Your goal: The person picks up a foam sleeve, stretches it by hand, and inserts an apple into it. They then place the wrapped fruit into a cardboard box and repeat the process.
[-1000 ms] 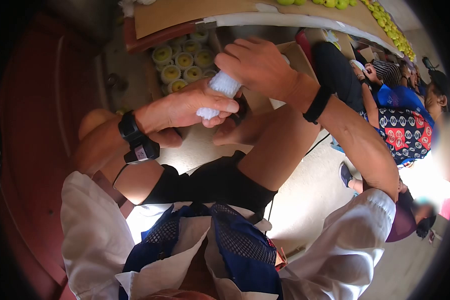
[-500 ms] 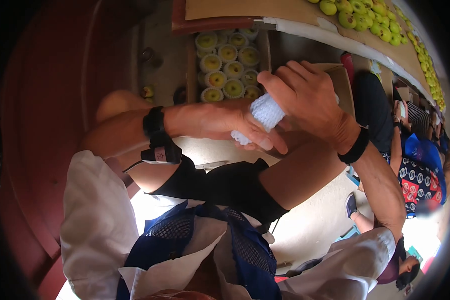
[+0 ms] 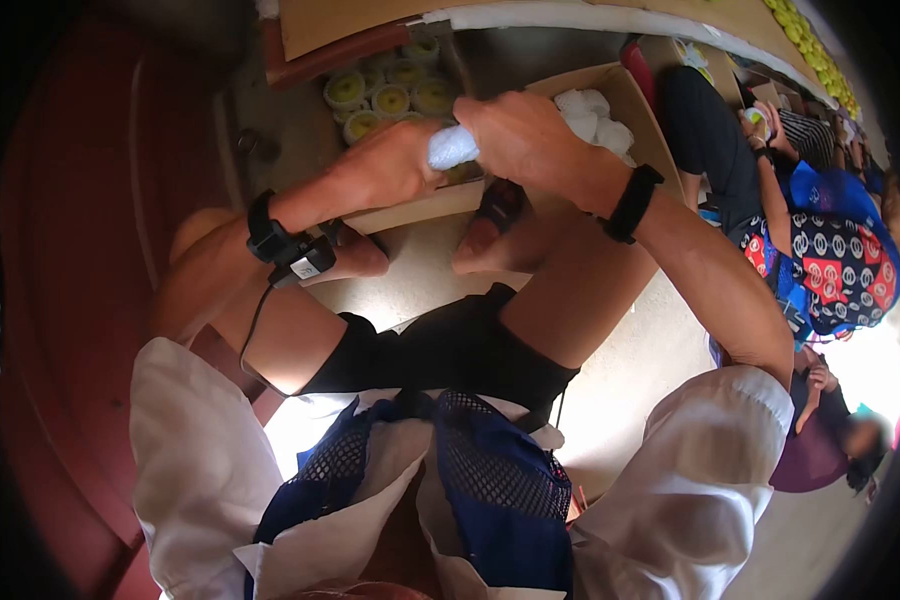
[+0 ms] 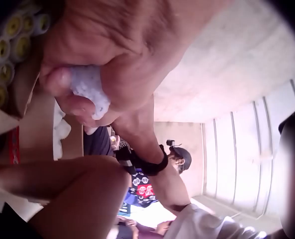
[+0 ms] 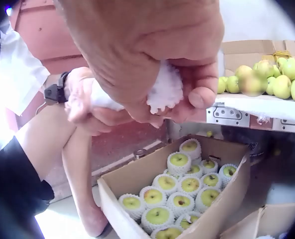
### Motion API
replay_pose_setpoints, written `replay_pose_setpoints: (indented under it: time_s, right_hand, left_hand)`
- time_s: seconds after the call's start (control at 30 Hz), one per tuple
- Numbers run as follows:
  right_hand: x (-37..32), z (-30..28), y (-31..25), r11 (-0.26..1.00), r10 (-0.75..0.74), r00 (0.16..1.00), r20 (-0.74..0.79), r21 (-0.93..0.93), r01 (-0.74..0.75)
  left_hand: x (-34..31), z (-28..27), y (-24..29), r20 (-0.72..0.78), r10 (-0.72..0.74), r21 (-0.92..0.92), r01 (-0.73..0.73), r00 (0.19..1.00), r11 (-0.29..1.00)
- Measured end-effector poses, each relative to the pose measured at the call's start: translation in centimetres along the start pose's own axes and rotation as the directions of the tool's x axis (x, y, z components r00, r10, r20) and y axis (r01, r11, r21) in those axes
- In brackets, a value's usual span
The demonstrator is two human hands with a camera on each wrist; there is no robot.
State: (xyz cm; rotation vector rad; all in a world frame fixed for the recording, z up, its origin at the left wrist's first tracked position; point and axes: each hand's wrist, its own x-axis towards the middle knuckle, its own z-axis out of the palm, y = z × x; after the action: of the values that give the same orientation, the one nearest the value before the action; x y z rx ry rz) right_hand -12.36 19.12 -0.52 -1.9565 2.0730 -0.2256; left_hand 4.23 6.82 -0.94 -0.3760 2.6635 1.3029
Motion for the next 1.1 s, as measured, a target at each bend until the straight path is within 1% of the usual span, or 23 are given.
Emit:
replay_pose_setpoints:
  time_s: [0.03, 0.1, 0.17, 0.2, 0.23, 0.27, 0.3, 0.33, 0.4, 0.43, 0.5, 0.57, 0.6, 0.63, 0.7, 0.73, 0.8, 0.83, 0.87, 0.9, 0.97, 1.03, 1.1]
  right_hand:
    - [-0.3, 0.1, -0.3, 0.996, 0.059, 0.997, 0.045, 0.062, -0.062]
    - [-1.3, 0.5, -1.0, 0.956, 0.15, 0.974, 0.169, 0.228, -0.187]
    - [-2.6, -0.2, -2.7, 0.878, 0.196, 0.932, 0.304, 0.37, -0.305]
    - [-3.3, -0.3, -3.4, 0.69, 0.243, 0.88, 0.409, 0.565, -0.453]
    - [-4.2, -0.3, -4.0, 0.515, 0.202, 0.857, 0.474, 0.693, -0.505]
    - [-5.1, -0.4, -4.5, 0.318, 0.146, 0.838, 0.526, 0.778, -0.543]
    - [-5.9, -0.3, -5.2, 0.103, 0.076, 0.822, 0.564, 0.816, -0.57]
    - [-6.8, -0.2, -6.1, 0.007, 0.04, 0.814, 0.58, 0.814, -0.58]
    - [-8.3, -0.4, -8.0, -0.165, -0.041, 0.806, 0.591, 0.791, -0.589]
    - [-9.1, -0.5, -9.1, -0.248, -0.089, 0.8, 0.594, 0.764, -0.595]
    - [-10.8, -1.3, -11.6, -0.38, -0.141, 0.801, 0.582, 0.715, -0.586]
    - [-11.8, -0.4, -12.9, -0.503, -0.275, 0.824, 0.495, 0.656, -0.562]
    - [-12.3, -0.6, -13.9, -0.562, -0.273, 0.841, 0.467, 0.632, -0.534]
    - [-12.6, -0.7, -14.7, -0.617, -0.27, 0.857, 0.439, 0.604, -0.504]
    - [-13.1, -0.6, -15.4, -0.674, -0.292, 0.872, 0.392, 0.563, -0.479]
    - [-13.2, -0.6, -15.8, -0.7, -0.304, 0.879, 0.366, 0.54, -0.467]
    - [-13.3, 0.1, -17.0, -0.793, -0.347, 0.913, 0.214, 0.453, -0.408]
    - [-13.4, 0.4, -17.5, -0.832, -0.362, 0.922, 0.139, 0.397, -0.387]
    - [-13.3, 0.5, -17.7, -0.84, -0.357, 0.929, 0.101, 0.401, -0.366]
    - [-13.1, 0.5, -18.1, -0.877, -0.334, 0.943, 0.01, 0.364, -0.314]
    - [-12.3, 0.7, -19.1, -0.935, -0.286, 0.945, -0.157, 0.262, -0.24]
    - [-11.4, -0.4, -19.6, -0.956, -0.245, 0.936, -0.254, 0.225, -0.189]
    - [-11.0, -0.9, -19.9, -0.957, -0.249, 0.913, -0.323, 0.228, -0.181]
  left_hand:
    - [-0.2, -0.1, 0.2, -0.016, 0.013, 0.122, -0.011, 1.0, 0.992]
    - [-0.8, -0.5, 1.0, -0.044, 0.038, 0.357, -0.02, 0.998, 0.934]
    - [-1.5, -1.1, 2.0, 0.019, 0.072, 0.437, -0.073, 0.997, 0.897]
    - [-1.8, -1.3, 2.5, 0.052, 0.085, 0.474, -0.1, 0.995, 0.875]
    - [-2.3, -1.4, 2.7, 0.075, 0.14, 0.502, -0.158, 0.987, 0.85]
    - [-2.6, -1.6, 2.8, 0.096, 0.194, 0.529, -0.215, 0.976, 0.821]
    - [-2.8, -1.6, 2.9, 0.121, 0.245, 0.552, -0.271, 0.962, 0.788]
    - [-3.2, -1.4, 3.0, 0.118, 0.367, 0.563, -0.367, 0.923, 0.741]
    - [-3.7, -1.2, 3.3, 0.109, 0.592, 0.597, -0.529, 0.798, 0.604]
    - [-3.9, -1.0, 3.8, 0.117, 0.65, 0.56, -0.59, 0.751, 0.581]
    - [-4.6, -0.9, 4.9, 0.137, 0.747, 0.481, -0.703, 0.651, 0.524]
    - [-5.0, -0.7, 5.0, 0.176, 0.788, 0.521, -0.735, 0.59, 0.434]
    - [-5.1, -0.6, 5.3, 0.2, 0.807, 0.534, -0.752, 0.556, 0.386]
    - [-5.2, -0.6, 5.5, 0.178, 0.828, 0.528, -0.762, 0.531, 0.375]
    - [-5.6, -0.5, 6.1, 0.135, 0.864, 0.518, -0.778, 0.485, 0.356]
    - [-5.9, -0.5, 6.4, 0.106, 0.871, 0.519, -0.774, 0.48, 0.364]
    - [-6.3, -0.4, 6.6, 0.046, 0.882, 0.519, -0.765, 0.47, 0.381]
    - [-6.3, -0.2, 6.6, -0.013, 0.887, 0.491, -0.77, 0.462, 0.408]
    - [-6.4, 0.1, 6.6, -0.074, 0.887, 0.464, -0.771, 0.456, 0.436]
    - [-6.5, 0.3, 6.6, -0.139, 0.88, 0.44, -0.768, 0.453, 0.465]
    - [-6.4, 0.4, 7.0, -0.265, 0.861, 0.41, -0.758, 0.433, 0.508]
    - [-6.3, 0.7, 7.3, -0.402, 0.835, 0.354, -0.778, 0.375, 0.52]
    - [-6.6, 1.1, 7.6, -0.499, 0.775, 0.286, -0.771, 0.387, 0.569]
